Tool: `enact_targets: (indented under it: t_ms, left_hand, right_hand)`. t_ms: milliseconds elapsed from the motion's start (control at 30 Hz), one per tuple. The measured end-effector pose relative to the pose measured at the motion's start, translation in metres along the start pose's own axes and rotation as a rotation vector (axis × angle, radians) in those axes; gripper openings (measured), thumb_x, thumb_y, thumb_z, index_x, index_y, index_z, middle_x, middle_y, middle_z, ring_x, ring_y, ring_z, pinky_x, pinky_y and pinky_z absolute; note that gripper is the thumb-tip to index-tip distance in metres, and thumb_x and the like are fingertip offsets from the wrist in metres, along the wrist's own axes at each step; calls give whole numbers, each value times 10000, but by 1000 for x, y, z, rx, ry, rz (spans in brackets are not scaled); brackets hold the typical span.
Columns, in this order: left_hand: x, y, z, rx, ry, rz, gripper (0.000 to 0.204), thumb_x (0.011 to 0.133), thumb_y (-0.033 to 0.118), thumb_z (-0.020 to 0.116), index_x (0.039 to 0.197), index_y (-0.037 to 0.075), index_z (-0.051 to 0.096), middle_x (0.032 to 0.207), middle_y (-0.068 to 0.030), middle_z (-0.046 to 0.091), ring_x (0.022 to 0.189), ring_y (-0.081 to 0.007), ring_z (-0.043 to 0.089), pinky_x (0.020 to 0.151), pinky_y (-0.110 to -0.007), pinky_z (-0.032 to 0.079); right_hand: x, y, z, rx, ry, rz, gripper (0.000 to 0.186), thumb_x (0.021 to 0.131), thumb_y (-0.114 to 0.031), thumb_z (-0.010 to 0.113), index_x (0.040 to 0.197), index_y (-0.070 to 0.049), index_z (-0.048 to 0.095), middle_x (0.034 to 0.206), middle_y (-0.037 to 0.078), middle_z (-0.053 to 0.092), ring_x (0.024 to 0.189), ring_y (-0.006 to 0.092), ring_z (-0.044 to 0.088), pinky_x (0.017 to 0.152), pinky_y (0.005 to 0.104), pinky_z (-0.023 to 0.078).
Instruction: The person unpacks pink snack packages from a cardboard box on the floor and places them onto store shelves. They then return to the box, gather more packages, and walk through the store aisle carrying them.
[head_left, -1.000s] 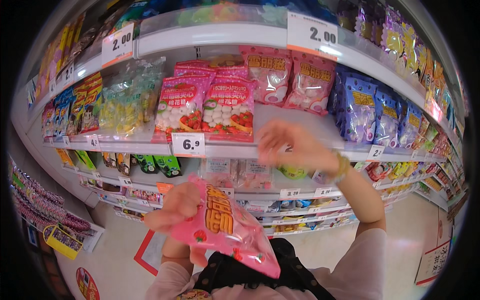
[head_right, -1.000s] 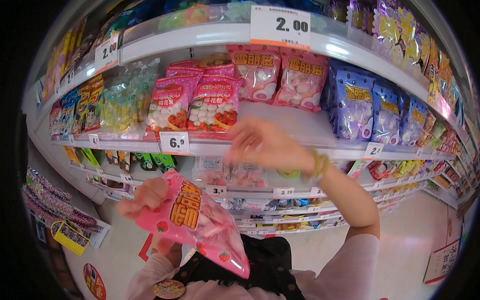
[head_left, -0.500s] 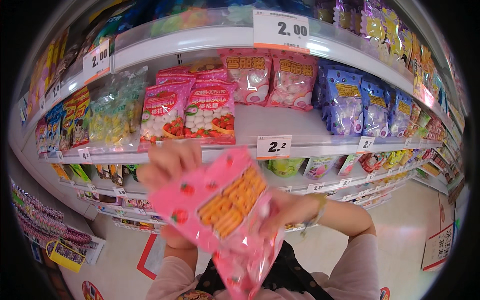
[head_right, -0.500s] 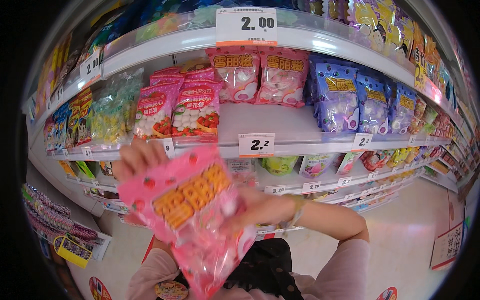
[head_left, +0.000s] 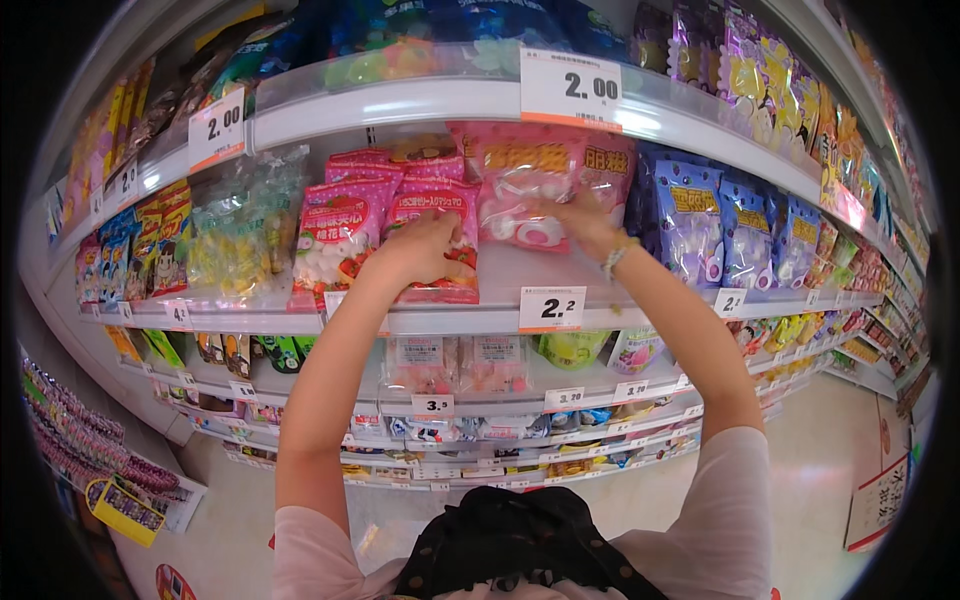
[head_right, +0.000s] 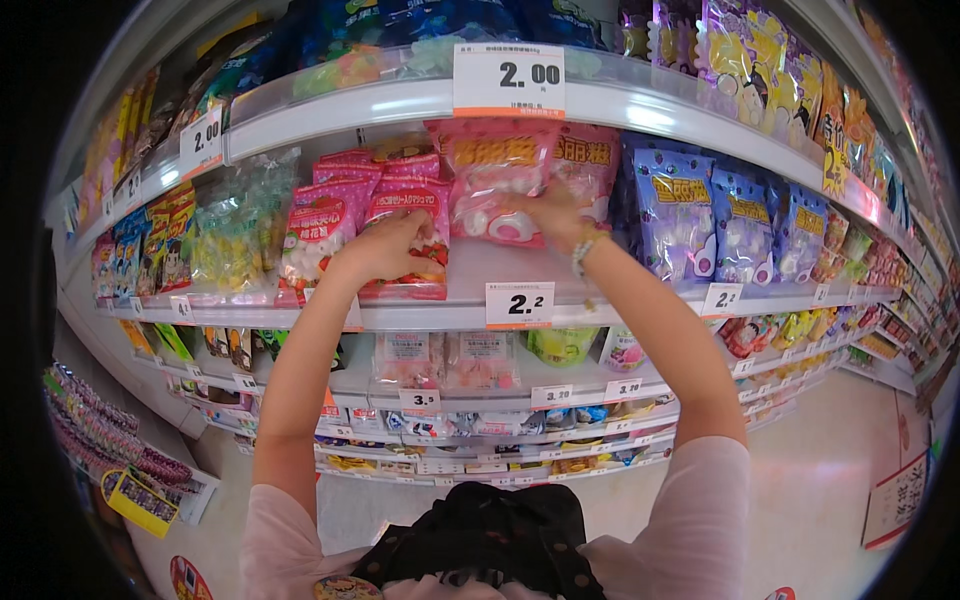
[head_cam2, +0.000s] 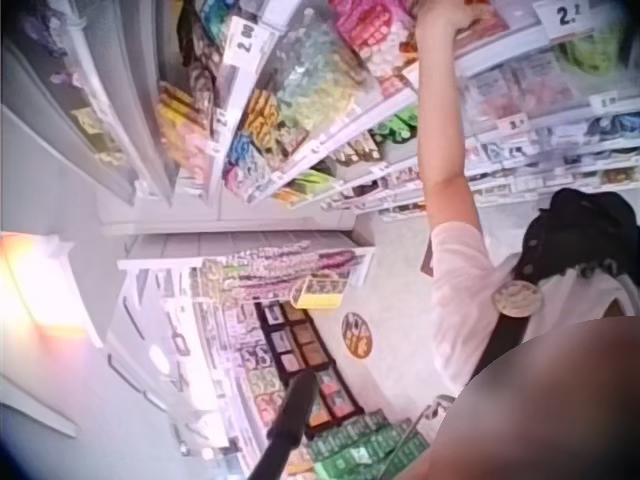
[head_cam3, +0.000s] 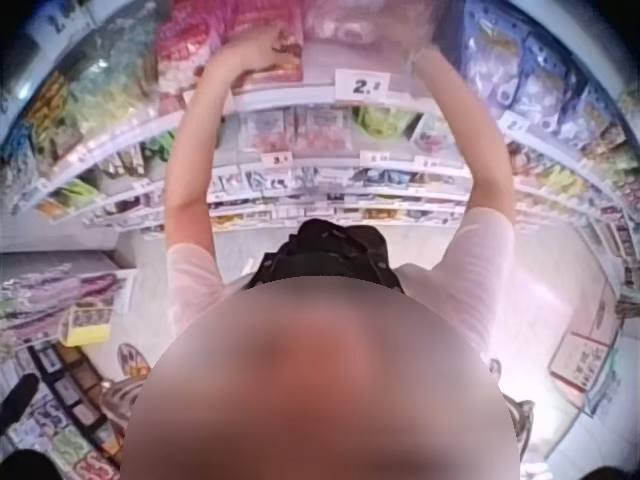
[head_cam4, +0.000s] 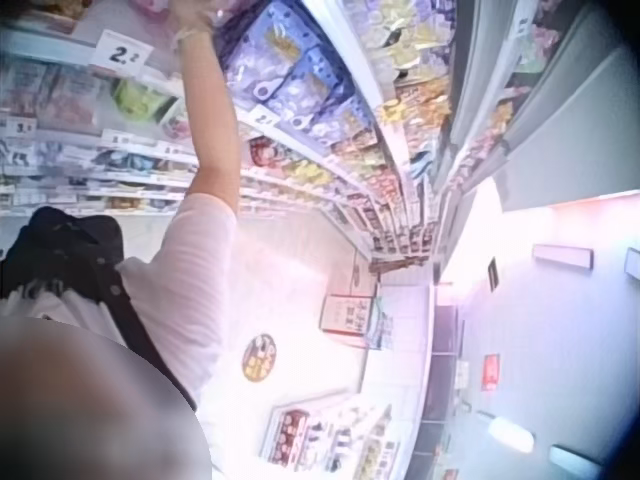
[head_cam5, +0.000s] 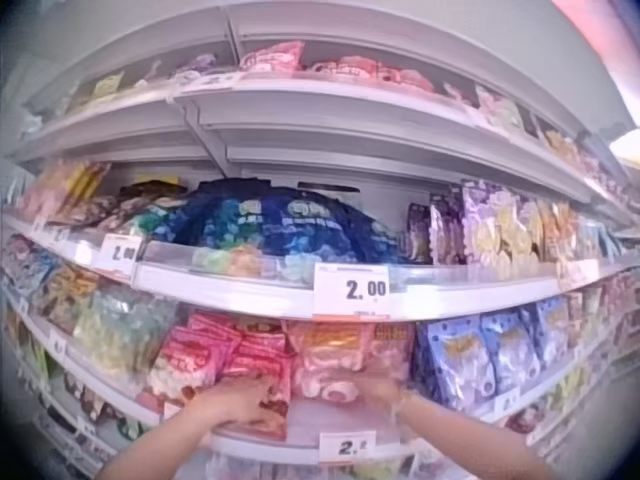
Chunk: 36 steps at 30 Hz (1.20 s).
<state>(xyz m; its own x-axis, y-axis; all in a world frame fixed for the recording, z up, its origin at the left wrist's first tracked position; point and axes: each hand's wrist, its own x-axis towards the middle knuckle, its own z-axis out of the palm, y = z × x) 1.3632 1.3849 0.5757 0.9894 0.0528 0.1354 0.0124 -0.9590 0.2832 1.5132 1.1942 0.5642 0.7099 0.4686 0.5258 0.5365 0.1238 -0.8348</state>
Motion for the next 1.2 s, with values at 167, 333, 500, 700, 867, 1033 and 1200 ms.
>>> enact_targets:
  t_ms: [167, 333, 500, 700, 867, 1033, 1200]
  left_hand:
    - [4, 1, 9, 230, 256, -194, 755, 559, 326, 810, 1110, -27, 435, 1060, -211, 522, 990, -343, 548, 762, -421, 494]
    - [-5, 14, 11, 336, 326, 19, 630, 642, 211, 752, 1164, 40, 442, 1137, -194, 467, 1055, -349, 489, 818, -436, 467]
    - [26, 45, 38, 346, 272, 317, 546, 731, 287, 638, 1226, 150, 455, 1179, -185, 427, 1084, -335, 463, 842, -432, 444]
    - [54, 69, 49, 403, 8, 119, 620, 802, 516, 493, 1327, 202, 386, 1321, -202, 350, 1140, -343, 459, 898, -414, 421]
    - [50, 84, 41, 365, -136, 141, 623, 816, 533, 466, 1334, 198, 380, 1305, -212, 390, 1166, -334, 448, 926, -418, 405]
    - [47, 79, 38, 233, 62, 202, 557, 829, 497, 473, 1267, 152, 457, 1259, -180, 443, 1159, -339, 443, 934, -437, 391]
    - [-6, 88, 27, 190, 317, 168, 474, 819, 378, 549, 1202, 101, 506, 1197, -189, 459, 1128, -354, 441, 922, -446, 380]
  right_hand:
    - [34, 37, 5, -593, -91, -87, 575, 667, -472, 720, 864, 58, 613, 788, 175, 635, 758, 286, 629, 706, 356, 489]
    - [39, 0, -1, -905, -226, 97, 683, 653, -596, 668, 811, 65, 605, 689, 218, 606, 677, 340, 618, 652, 394, 490]
    - [42, 17, -20, -845, 123, -422, 750, 650, -564, 689, 967, 94, 514, 713, 247, 601, 671, 354, 619, 634, 412, 489]
    - [69, 32, -13, -617, 281, -387, 672, 747, -461, 641, 1057, 100, 441, 952, 304, 556, 830, 405, 585, 696, 456, 480]
    - [68, 6, -18, -808, 254, -339, 646, 804, -438, 563, 1133, 94, 403, 1088, 337, 474, 936, 441, 534, 722, 490, 474]
    - [52, 1, -34, -992, 343, -496, 663, 811, -429, 547, 1182, 88, 364, 1195, 356, 382, 978, 450, 516, 779, 473, 470]
    - [-53, -53, -28, -684, 137, -457, 647, 800, -347, 596, 1249, 41, 339, 1248, 281, 377, 1017, 440, 499, 824, 437, 448]
